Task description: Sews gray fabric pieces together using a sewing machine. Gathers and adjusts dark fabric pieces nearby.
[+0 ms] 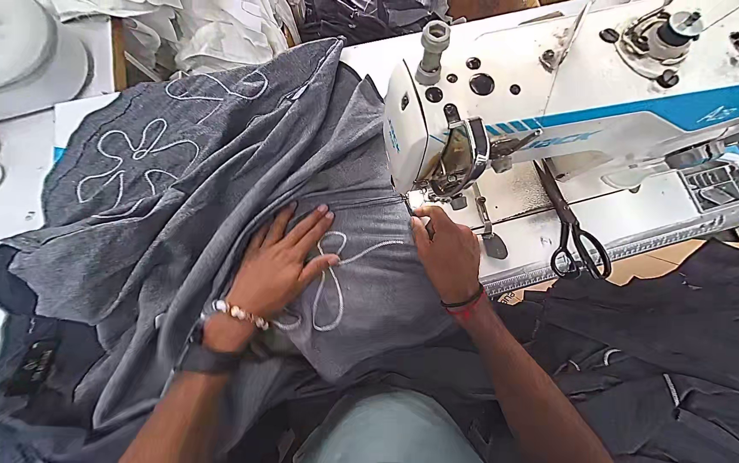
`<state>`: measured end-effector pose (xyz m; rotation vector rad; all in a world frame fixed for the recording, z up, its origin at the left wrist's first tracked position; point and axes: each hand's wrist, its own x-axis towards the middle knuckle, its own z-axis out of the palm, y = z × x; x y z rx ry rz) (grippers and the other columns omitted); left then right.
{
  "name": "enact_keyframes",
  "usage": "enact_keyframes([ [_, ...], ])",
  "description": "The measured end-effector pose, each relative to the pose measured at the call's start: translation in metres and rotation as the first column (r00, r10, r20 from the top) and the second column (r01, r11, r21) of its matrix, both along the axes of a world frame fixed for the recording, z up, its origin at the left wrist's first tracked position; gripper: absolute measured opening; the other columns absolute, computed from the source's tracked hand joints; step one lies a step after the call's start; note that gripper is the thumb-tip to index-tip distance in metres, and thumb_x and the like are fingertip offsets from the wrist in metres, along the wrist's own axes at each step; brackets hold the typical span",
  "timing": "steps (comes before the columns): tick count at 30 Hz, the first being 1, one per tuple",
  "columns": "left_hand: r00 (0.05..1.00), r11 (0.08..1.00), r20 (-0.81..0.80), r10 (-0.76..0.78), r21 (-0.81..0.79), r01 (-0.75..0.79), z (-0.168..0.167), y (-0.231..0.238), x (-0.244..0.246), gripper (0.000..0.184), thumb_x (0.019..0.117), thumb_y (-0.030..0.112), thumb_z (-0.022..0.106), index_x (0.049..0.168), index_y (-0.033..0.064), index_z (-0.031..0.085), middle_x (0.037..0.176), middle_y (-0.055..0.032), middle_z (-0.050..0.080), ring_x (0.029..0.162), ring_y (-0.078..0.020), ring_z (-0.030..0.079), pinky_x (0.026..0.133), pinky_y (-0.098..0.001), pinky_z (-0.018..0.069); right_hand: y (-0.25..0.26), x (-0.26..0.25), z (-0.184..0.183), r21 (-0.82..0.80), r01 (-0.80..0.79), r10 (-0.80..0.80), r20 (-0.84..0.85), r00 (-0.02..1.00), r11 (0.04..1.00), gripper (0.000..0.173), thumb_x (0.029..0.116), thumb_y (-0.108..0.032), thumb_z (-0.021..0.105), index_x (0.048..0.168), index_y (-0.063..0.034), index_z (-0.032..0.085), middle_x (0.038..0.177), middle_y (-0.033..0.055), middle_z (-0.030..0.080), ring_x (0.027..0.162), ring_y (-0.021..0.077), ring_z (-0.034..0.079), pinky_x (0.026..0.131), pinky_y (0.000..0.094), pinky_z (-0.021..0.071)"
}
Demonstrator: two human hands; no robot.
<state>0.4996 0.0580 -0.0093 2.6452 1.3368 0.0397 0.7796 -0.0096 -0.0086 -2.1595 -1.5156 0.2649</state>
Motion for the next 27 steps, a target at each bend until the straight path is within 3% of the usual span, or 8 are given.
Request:
enact_keyframes([
  [2, 0.996, 0.998, -0.059, -0.067, -0.016, 0.067, 0.023, 0.023, 0.009, 0.064, 0.1017, 0.066, 0.039, 0.155, 0.0314, 0.045, 0.164, 0.0102, 0.039, 0.154, -0.0303, 0.031, 0.111, -0.0621, 0.0385, -0.003, -0.007, -0.003, 0.035, -0.006, 0.004, 0.035, 0.999, 0.999, 0.028, 0.103, -0.029, 0.054, 0.118, -0.0152, 0.073, 0.063, 0.0051, 0.064, 0.055, 0.0268, 0.062, 0.048, 0.0471, 0.0476],
  [4, 0.993, 0.995, 0.07, -0.097, 0.024, 0.095, 0.042, 0.02, 0.045, 0.036, 0.0998, 0.037, 0.06, 0.128, 0.0164, 0.069, 0.143, -0.0027, 0.061, 0.141, -0.0338, 0.046, 0.109, -0.0602, 0.0405, -0.009, -0.013, -0.008, 0.074, 0.007, -0.015, 0.113, 0.993, 0.997, 0.03, 0.102, -0.027, 0.052, 0.119, -0.0151, 0.074, 0.061, 0.005, 0.064, 0.051, 0.026, 0.062, 0.046, 0.0452, 0.0464],
  [6, 0.959, 0.995, 0.263, -0.104, 0.026, 0.101, 0.037, 0.005, 0.088, 0.031, 0.1009, 0.025, 0.052, 0.123, 0.0133, 0.071, 0.133, -0.0015, 0.067, 0.134, -0.0244, 0.055, 0.111, -0.0479, 0.0448, -0.012, -0.016, -0.009, 0.085, -0.013, -0.004, 0.193, 0.981, 0.996, 0.033, 0.1018, -0.026, 0.05, 0.121, -0.0162, 0.075, 0.06, 0.0052, 0.064, 0.051, 0.0262, 0.062, 0.045, 0.0441, 0.0454],
  [9, 0.936, 0.988, 0.318, -0.152, 0.063, 0.139, 0.0, -0.002, 0.115, 0.036, 0.1064, 0.031, 0.042, 0.124, 0.0147, 0.068, 0.143, 0.0053, 0.062, 0.136, -0.0166, 0.053, 0.111, -0.0395, 0.0432, -0.016, -0.016, -0.006, 0.054, -0.072, 0.055, 0.27, 0.961, 0.996, 0.035, 0.1032, -0.026, 0.048, 0.125, -0.0145, 0.074, 0.056, 0.0049, 0.06, 0.049, 0.0259, 0.061, 0.043, 0.0417, 0.0445],
  [14, 0.958, 0.979, 0.237, -0.162, 0.157, 0.126, -0.007, 0.014, 0.115, 0.04, 0.107, 0.031, 0.039, 0.133, 0.0137, 0.064, 0.145, 0.0021, 0.061, 0.139, -0.021, 0.052, 0.114, -0.0419, 0.0405, 0.0, -0.015, 0.0, -0.058, -0.059, 0.074, 0.291, 0.954, 0.997, 0.038, 0.1048, -0.028, 0.045, 0.131, -0.019, 0.07, 0.058, 0.0048, 0.06, 0.05, 0.0266, 0.062, 0.044, 0.042, 0.045],
  [18, 0.99, 0.99, 0.139, 0.039, 0.126, -0.056, 0.024, -0.032, 0.102, 0.044, 0.1036, 0.04, 0.047, 0.137, 0.016, 0.062, 0.163, -0.0089, 0.04, 0.152, -0.0326, 0.032, 0.125, -0.0563, 0.0217, -0.004, -0.017, -0.006, -0.003, -0.064, 0.062, 0.315, 0.947, 0.998, 0.04, 0.1047, -0.026, 0.044, 0.138, -0.0193, 0.067, 0.062, 0.0041, 0.063, 0.051, 0.0248, 0.062, 0.043, 0.0403, 0.0445],
  [23, 0.901, 0.897, 0.05, 0.43, 0.088, -0.433, 0.014, -0.099, 0.029, 0.079, 0.0986, 0.074, 0.024, 0.158, 0.0252, 0.044, 0.162, -0.0218, 0.037, 0.15, -0.0532, 0.027, 0.111, -0.0849, 0.0111, -0.036, -0.012, -0.018, 0.078, -0.109, 0.077, 0.336, 0.939, 0.991, 0.038, 0.1029, -0.034, 0.051, 0.138, -0.0371, 0.065, 0.113, 0.0106, 0.064, 0.103, 0.0294, 0.059, 0.084, 0.0478, 0.0443],
  [27, 0.99, 0.986, -0.013, 0.142, 0.093, -0.141, -0.008, -0.035, -0.057, 0.086, 0.0935, 0.083, 0.023, 0.161, 0.0319, 0.036, 0.168, -0.0076, 0.033, 0.154, -0.039, 0.028, 0.113, -0.0759, 0.0231, -0.044, -0.008, -0.02, 0.0, -0.119, 0.112, 0.337, 0.935, 0.993, 0.05, 0.1045, -0.055, 0.04, 0.146, -0.0337, 0.059, 0.147, 0.01, 0.055, 0.127, 0.033, 0.053, 0.102, 0.0573, 0.0376],
])
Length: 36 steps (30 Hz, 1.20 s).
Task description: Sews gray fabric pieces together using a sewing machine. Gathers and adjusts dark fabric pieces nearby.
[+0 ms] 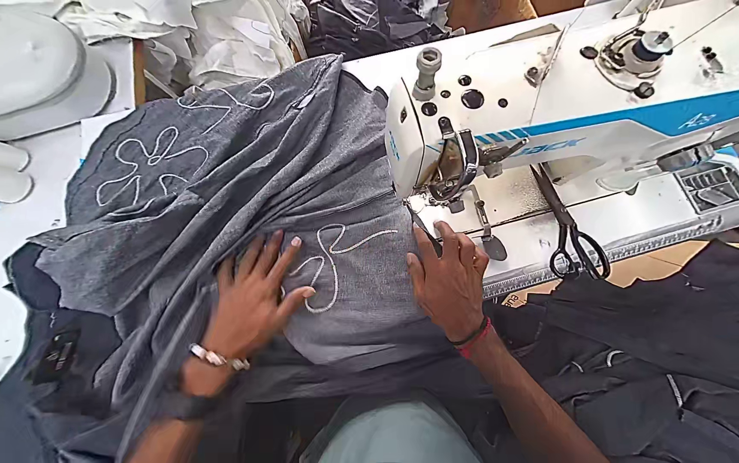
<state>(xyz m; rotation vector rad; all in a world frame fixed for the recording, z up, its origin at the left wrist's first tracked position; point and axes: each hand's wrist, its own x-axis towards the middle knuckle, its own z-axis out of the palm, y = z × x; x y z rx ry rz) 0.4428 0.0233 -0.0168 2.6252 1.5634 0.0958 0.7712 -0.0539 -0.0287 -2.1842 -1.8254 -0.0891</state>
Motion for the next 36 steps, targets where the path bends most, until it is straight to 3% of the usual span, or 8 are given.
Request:
enact_keyframes([
  [3, 0.98, 0.984, -0.133, -0.15, -0.117, 0.135, 0.025, 0.064, -0.021, 0.089, 0.0876, 0.088, 0.036, 0.16, 0.0357, 0.036, 0.169, 0.0032, 0.031, 0.155, -0.0283, 0.03, 0.112, -0.0691, 0.0341, -0.001, -0.008, 0.0, -0.033, 0.004, -0.004, -0.008, 1.0, 0.999, 0.064, 0.1003, -0.068, 0.036, 0.151, -0.0324, 0.053, 0.157, 0.0079, 0.048, 0.132, 0.0344, 0.05, 0.108, 0.0612, 0.0324],
  [6, 0.987, 0.978, -0.076, -0.14, -0.166, 0.126, 0.071, 0.065, 0.046, 0.065, 0.0848, 0.05, 0.08, 0.139, 0.0181, 0.064, 0.148, -0.0123, 0.058, 0.139, -0.0429, 0.049, 0.108, -0.0733, 0.0357, -0.002, -0.014, -0.001, -0.033, 0.021, -0.022, -0.023, 1.0, 0.999, 0.066, 0.0998, -0.07, 0.035, 0.151, -0.0323, 0.053, 0.156, 0.0076, 0.049, 0.134, 0.036, 0.049, 0.109, 0.0621, 0.0321],
  [10, 0.87, 0.954, 0.399, -0.29, 0.044, 0.297, 0.037, 0.045, 0.159, 0.037, 0.1029, 0.037, 0.049, 0.118, 0.0135, 0.074, 0.123, -0.005, 0.072, 0.122, -0.0261, 0.064, 0.105, -0.0485, 0.0511, -0.004, -0.003, 0.004, 0.146, 0.043, -0.021, -0.144, 0.989, 0.988, 0.046, 0.1, -0.06, 0.049, 0.129, -0.0331, 0.072, 0.137, 0.0061, 0.067, 0.125, 0.0314, 0.062, 0.102, 0.0571, 0.0475],
  [13, 0.831, 0.903, 0.37, -0.416, 0.28, 0.327, -0.018, 0.045, 0.19, 0.038, 0.1031, 0.028, 0.043, 0.121, 0.0123, 0.073, 0.131, -0.0094, 0.069, 0.127, -0.0315, 0.062, 0.106, -0.0517, 0.0485, 0.002, 0.041, 0.015, 0.296, 0.117, -0.027, -0.292, 0.956, 0.948, 0.02, 0.0975, -0.029, 0.063, 0.107, -0.0247, 0.08, 0.112, -0.004, 0.075, 0.108, 0.0142, 0.069, 0.092, 0.0377, 0.0579],
  [17, 0.817, 0.881, 0.33, -0.472, 0.205, 0.426, -0.021, 0.052, 0.164, 0.037, 0.1059, 0.026, 0.045, 0.131, 0.0156, 0.07, 0.142, -0.0064, 0.065, 0.137, -0.0291, 0.055, 0.114, -0.05, 0.0411, 0.01, 0.107, 0.03, 0.084, 0.089, -0.065, -0.256, 0.964, 0.993, 0.033, 0.0907, -0.01, 0.059, 0.114, -0.0245, 0.078, 0.115, 0.0041, 0.073, 0.111, 0.0241, 0.067, 0.09, 0.0455, 0.0558],
  [28, 0.808, 0.906, 0.409, -0.424, 0.187, 0.381, -0.013, 0.055, 0.171, 0.036, 0.1057, 0.02, 0.045, 0.132, 0.0137, 0.069, 0.144, 0.0006, 0.062, 0.141, -0.0155, 0.051, 0.119, -0.0373, 0.0401, 0.042, 0.056, 0.009, 0.151, -0.053, 0.092, -0.269, 0.959, 0.987, 0.021, 0.0976, -0.032, 0.066, 0.107, -0.0165, 0.077, 0.094, 0.007, 0.071, 0.087, 0.0259, 0.069, 0.074, 0.0468, 0.0583],
  [32, 0.812, 0.907, 0.404, -0.421, 0.167, 0.387, -0.011, 0.051, 0.169, 0.037, 0.1043, 0.017, 0.047, 0.133, 0.0137, 0.069, 0.143, 0.0001, 0.063, 0.14, -0.0164, 0.052, 0.119, -0.0371, 0.0408, 0.037, 0.038, 0.004, 0.234, -0.013, 0.072, -0.245, 0.967, 0.972, 0.018, 0.0978, -0.028, 0.066, 0.106, -0.0146, 0.076, 0.101, 0.0063, 0.07, 0.093, 0.024, 0.068, 0.076, 0.0422, 0.0575],
  [36, 0.804, 0.895, 0.396, -0.443, 0.149, 0.419, -0.013, 0.055, 0.166, 0.037, 0.106, 0.022, 0.045, 0.136, 0.0156, 0.067, 0.145, 0.0009, 0.061, 0.142, -0.0166, 0.05, 0.12, -0.0382, 0.0386, 0.023, 0.027, 0.001, 0.324, -0.202, 0.27, -0.181, 0.946, 0.924, 0.026, 0.1007, -0.014, 0.055, 0.115, -0.0187, 0.076, 0.128, -0.0025, 0.071, 0.123, 0.0184, 0.063, 0.101, 0.0414, 0.0508],
])
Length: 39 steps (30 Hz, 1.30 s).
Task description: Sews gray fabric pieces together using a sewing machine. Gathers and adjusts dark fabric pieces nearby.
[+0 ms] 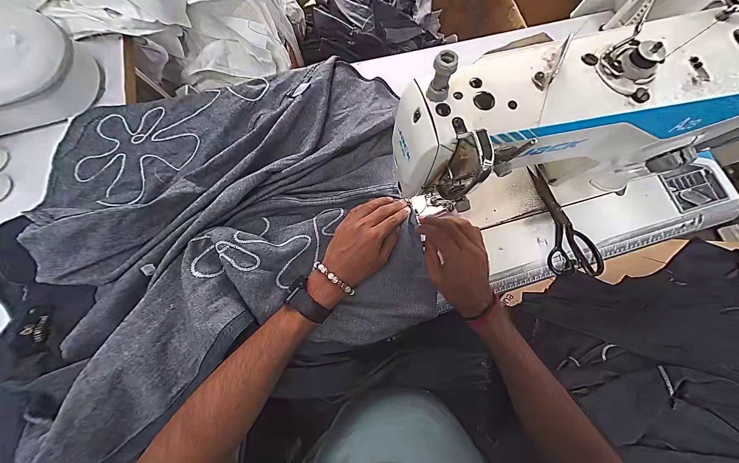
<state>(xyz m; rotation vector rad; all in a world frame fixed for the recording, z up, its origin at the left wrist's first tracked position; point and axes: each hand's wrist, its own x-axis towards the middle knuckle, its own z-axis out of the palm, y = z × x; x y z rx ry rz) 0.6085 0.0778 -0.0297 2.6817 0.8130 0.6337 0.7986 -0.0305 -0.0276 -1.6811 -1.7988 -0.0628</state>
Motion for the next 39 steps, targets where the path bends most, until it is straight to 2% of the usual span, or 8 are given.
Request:
enact_keyframes([
  [4, 0.997, 0.996, -0.01, -0.079, 0.034, 0.08, 0.002, 0.011, -0.005, 0.037, 0.1058, 0.024, 0.046, 0.135, 0.0199, 0.068, 0.145, 0.0012, 0.062, 0.14, -0.0189, 0.051, 0.117, -0.0411, 0.0405, -0.009, -0.007, -0.005, -0.054, -0.046, 0.051, 0.09, 0.995, 0.997, 0.036, 0.0983, -0.012, 0.051, 0.122, -0.0258, 0.074, 0.135, -0.0106, 0.068, 0.132, 0.015, 0.057, 0.105, 0.0434, 0.0442],
  [10, 0.986, 0.981, -0.098, -0.133, 0.127, 0.145, 0.009, 0.024, -0.007, 0.036, 0.1037, 0.029, 0.048, 0.132, 0.0293, 0.071, 0.142, 0.0018, 0.063, 0.134, -0.0225, 0.054, 0.112, -0.0445, 0.0405, -0.011, -0.012, -0.007, -0.005, 0.096, -0.094, 0.119, 0.988, 0.995, 0.028, 0.0969, -0.017, 0.055, 0.108, -0.0253, 0.079, 0.122, -0.0123, 0.075, 0.109, 0.0149, 0.066, 0.091, 0.0408, 0.0453],
  [17, 0.991, 0.996, -0.129, 0.023, 0.086, -0.012, 0.006, -0.003, 0.002, 0.039, 0.1041, 0.041, 0.046, 0.136, 0.0316, 0.067, 0.149, 0.0031, 0.056, 0.141, -0.0213, 0.046, 0.115, -0.0456, 0.0345, -0.01, -0.01, -0.004, -0.004, 0.184, -0.184, -0.057, 0.981, 0.983, 0.019, 0.0928, -0.02, 0.058, 0.097, -0.0163, 0.076, 0.103, -0.0009, 0.076, 0.094, 0.02, 0.067, 0.079, 0.0405, 0.0503],
  [20, 0.992, 0.993, -0.113, -0.062, 0.089, 0.073, 0.005, 0.013, -0.004, 0.039, 0.1045, 0.041, 0.046, 0.136, 0.0331, 0.067, 0.146, 0.0037, 0.058, 0.138, -0.02, 0.048, 0.112, -0.0456, 0.036, -0.011, -0.006, -0.003, 0.065, 0.119, -0.111, -0.115, 0.987, 0.991, 0.018, 0.0942, -0.016, 0.06, 0.099, -0.0145, 0.078, 0.111, -0.0002, 0.076, 0.107, 0.0181, 0.069, 0.089, 0.0383, 0.0567],
  [23, 0.976, 0.98, -0.147, -0.158, 0.098, 0.173, 0.007, 0.027, -0.013, 0.039, 0.1045, 0.041, 0.046, 0.138, 0.0379, 0.065, 0.147, 0.0041, 0.058, 0.137, -0.0195, 0.049, 0.112, -0.0458, 0.0365, -0.013, -0.006, -0.007, 0.022, 0.043, -0.042, -0.042, 0.998, 0.999, 0.026, 0.0961, -0.016, 0.056, 0.109, -0.0218, 0.078, 0.124, -0.0085, 0.074, 0.121, 0.0145, 0.063, 0.098, 0.0399, 0.0489],
  [30, 0.992, 0.997, -0.123, -0.036, 0.068, 0.045, 0.005, 0.004, 0.0, 0.038, 0.1035, 0.045, 0.048, 0.135, 0.0364, 0.068, 0.147, 0.0009, 0.057, 0.14, -0.0224, 0.045, 0.114, -0.0487, 0.0325, -0.014, -0.013, -0.008, 0.016, 0.19, -0.191, 0.08, 0.978, 0.982, 0.024, 0.0972, -0.021, 0.054, 0.102, -0.0201, 0.078, 0.115, -0.006, 0.077, 0.102, 0.0173, 0.068, 0.086, 0.0402, 0.0488],
  [34, 0.974, 0.99, -0.184, 0.135, 0.073, -0.123, 0.002, -0.028, 0.011, 0.054, 0.1014, 0.061, 0.043, 0.147, 0.0356, 0.057, 0.159, 0.0005, 0.046, 0.149, -0.0233, 0.036, 0.123, -0.0496, 0.0258, 0.0, -0.006, 0.003, -0.201, 0.311, -0.324, -0.035, 0.945, 0.929, 0.03, 0.0962, -0.041, 0.062, 0.092, -0.0134, 0.075, 0.096, 0.0091, 0.067, 0.095, 0.0296, 0.064, 0.081, 0.0482, 0.0515],
  [39, 0.989, 0.991, -0.075, 0.127, 0.043, -0.124, 0.002, -0.022, 0.008, 0.041, 0.1058, 0.037, 0.045, 0.137, 0.0222, 0.068, 0.15, 0.001, 0.057, 0.145, -0.0228, 0.045, 0.119, -0.0453, 0.0373, 0.03, -0.022, 0.041, -0.421, 0.238, -0.27, -0.018, 0.963, 0.875, 0.029, 0.0822, -0.035, 0.076, 0.073, -0.0081, 0.067, 0.09, 0.0118, 0.066, 0.096, 0.0339, 0.064, 0.083, 0.052, 0.0508],
])
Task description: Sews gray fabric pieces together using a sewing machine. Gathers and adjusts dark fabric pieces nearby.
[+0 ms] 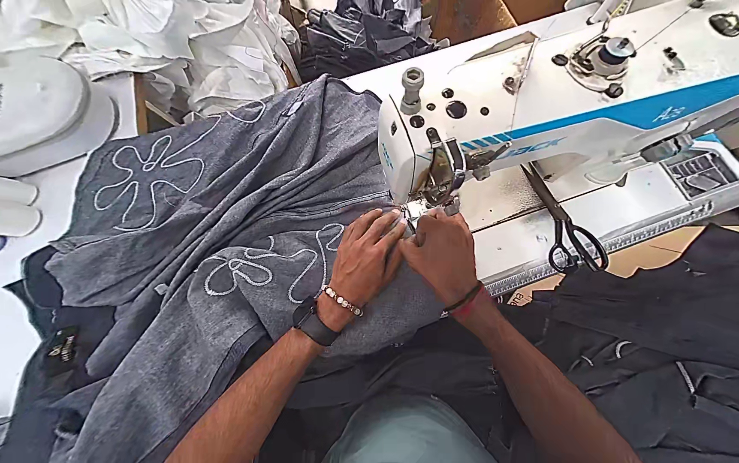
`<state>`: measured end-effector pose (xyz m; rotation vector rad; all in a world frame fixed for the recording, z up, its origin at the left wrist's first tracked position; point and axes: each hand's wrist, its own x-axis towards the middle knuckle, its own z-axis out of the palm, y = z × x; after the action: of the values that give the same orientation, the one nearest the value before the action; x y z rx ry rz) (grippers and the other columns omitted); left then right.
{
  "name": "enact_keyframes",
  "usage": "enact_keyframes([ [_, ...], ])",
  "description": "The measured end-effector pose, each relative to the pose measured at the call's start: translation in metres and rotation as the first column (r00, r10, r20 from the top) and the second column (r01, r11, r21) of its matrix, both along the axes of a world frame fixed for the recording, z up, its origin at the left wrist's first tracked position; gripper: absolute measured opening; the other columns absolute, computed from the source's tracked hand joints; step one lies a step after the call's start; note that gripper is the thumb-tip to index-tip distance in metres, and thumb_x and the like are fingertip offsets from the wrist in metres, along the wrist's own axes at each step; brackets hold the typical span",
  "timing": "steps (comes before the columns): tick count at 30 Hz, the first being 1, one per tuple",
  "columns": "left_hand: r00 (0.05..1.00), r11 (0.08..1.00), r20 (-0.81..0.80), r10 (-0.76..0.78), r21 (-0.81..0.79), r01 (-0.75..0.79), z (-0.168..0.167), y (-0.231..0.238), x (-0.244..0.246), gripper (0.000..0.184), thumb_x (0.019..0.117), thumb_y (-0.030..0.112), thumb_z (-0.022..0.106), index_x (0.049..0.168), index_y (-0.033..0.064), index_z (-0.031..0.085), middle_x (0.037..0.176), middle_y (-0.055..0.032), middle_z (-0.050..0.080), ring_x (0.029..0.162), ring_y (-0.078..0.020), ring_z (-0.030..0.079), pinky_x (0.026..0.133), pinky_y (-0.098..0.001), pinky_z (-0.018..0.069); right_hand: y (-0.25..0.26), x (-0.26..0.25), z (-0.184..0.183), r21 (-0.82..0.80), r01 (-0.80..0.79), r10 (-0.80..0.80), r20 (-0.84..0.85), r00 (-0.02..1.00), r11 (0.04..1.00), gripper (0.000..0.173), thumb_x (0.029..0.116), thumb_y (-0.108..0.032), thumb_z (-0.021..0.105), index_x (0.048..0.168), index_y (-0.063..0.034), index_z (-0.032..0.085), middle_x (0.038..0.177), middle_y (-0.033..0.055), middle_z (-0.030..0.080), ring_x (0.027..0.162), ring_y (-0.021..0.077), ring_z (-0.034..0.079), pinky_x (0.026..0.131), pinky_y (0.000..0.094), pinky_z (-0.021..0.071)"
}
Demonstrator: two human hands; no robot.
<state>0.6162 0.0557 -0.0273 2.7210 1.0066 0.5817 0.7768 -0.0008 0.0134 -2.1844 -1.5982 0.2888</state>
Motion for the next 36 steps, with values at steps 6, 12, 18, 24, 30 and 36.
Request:
enact_keyframes([
  [6, 0.998, 0.995, 0.012, -0.065, 0.073, 0.064, -0.004, -0.002, -0.011, 0.047, 0.1058, 0.044, 0.037, 0.141, 0.0277, 0.064, 0.151, 0.0001, 0.057, 0.143, -0.0272, 0.048, 0.115, -0.0526, 0.04, -0.026, -0.011, 0.004, -0.045, 0.092, -0.102, -0.463, 0.88, 0.995, 0.044, 0.093, -0.032, 0.069, 0.124, -0.0018, 0.067, 0.094, 0.0098, 0.074, 0.082, 0.0225, 0.072, 0.074, 0.0452, 0.06],
  [12, 0.991, 0.992, -0.049, -0.125, -0.005, 0.125, -0.004, 0.005, -0.011, 0.044, 0.1066, 0.038, 0.045, 0.141, 0.018, 0.064, 0.15, -0.0119, 0.057, 0.144, -0.0368, 0.045, 0.118, -0.0549, 0.032, -0.064, -0.017, 0.005, -0.039, 0.064, -0.073, -0.687, 0.723, 0.997, 0.039, 0.1014, -0.021, 0.056, 0.136, -0.0058, 0.064, 0.1, 0.0203, 0.074, 0.089, 0.0347, 0.072, 0.078, 0.0582, 0.0563],
  [18, 0.995, 0.99, -0.055, -0.086, 0.11, 0.092, -0.003, 0.01, -0.01, 0.035, 0.1053, 0.034, 0.05, 0.132, 0.0245, 0.071, 0.141, -0.0061, 0.064, 0.14, -0.0345, 0.048, 0.113, -0.0533, 0.0355, -0.05, -0.014, -0.002, -0.051, 0.051, -0.071, -0.622, 0.78, 0.997, 0.043, 0.1026, -0.021, 0.051, 0.144, -0.0132, 0.06, 0.105, 0.0176, 0.075, 0.091, 0.0336, 0.071, 0.08, 0.0556, 0.0544],
  [24, 0.985, 0.989, -0.095, -0.143, 0.015, 0.145, 0.0, 0.007, -0.009, 0.042, 0.1068, 0.027, 0.042, 0.137, 0.01, 0.065, 0.146, -0.0175, 0.058, 0.142, -0.0387, 0.047, 0.118, -0.0526, 0.0352, -0.045, -0.017, 0.005, -0.248, -0.011, -0.129, -0.542, 0.83, 0.969, 0.055, 0.1034, -0.033, 0.052, 0.155, -0.0168, 0.044, 0.093, 0.019, 0.073, 0.086, 0.0375, 0.072, 0.077, 0.0583, 0.0564],
  [30, 0.986, 0.991, -0.102, -0.132, -0.031, 0.129, 0.0, 0.004, -0.011, 0.049, 0.107, 0.039, 0.039, 0.144, 0.0156, 0.061, 0.155, -0.0135, 0.051, 0.15, -0.0382, 0.037, 0.124, -0.0598, 0.0199, -0.071, -0.019, 0.016, -0.168, 0.006, -0.109, -0.614, 0.782, 0.986, 0.048, 0.1038, -0.024, 0.052, 0.15, -0.0111, 0.053, 0.096, 0.0226, 0.072, 0.085, 0.0385, 0.071, 0.076, 0.059, 0.0557],
  [36, 0.997, 0.993, -0.015, -0.078, 0.087, 0.079, -0.004, 0.007, -0.016, 0.039, 0.1067, 0.04, 0.043, 0.133, 0.0275, 0.069, 0.149, -0.002, 0.058, 0.146, -0.0291, 0.044, 0.121, -0.0548, 0.0307, -0.056, -0.03, -0.011, -0.005, 0.095, -0.085, -0.499, 0.862, 0.995, 0.043, 0.1004, -0.021, 0.053, 0.141, -0.0091, 0.063, 0.075, 0.007, 0.071, 0.06, 0.0201, 0.065, 0.058, 0.0431, 0.0563],
])
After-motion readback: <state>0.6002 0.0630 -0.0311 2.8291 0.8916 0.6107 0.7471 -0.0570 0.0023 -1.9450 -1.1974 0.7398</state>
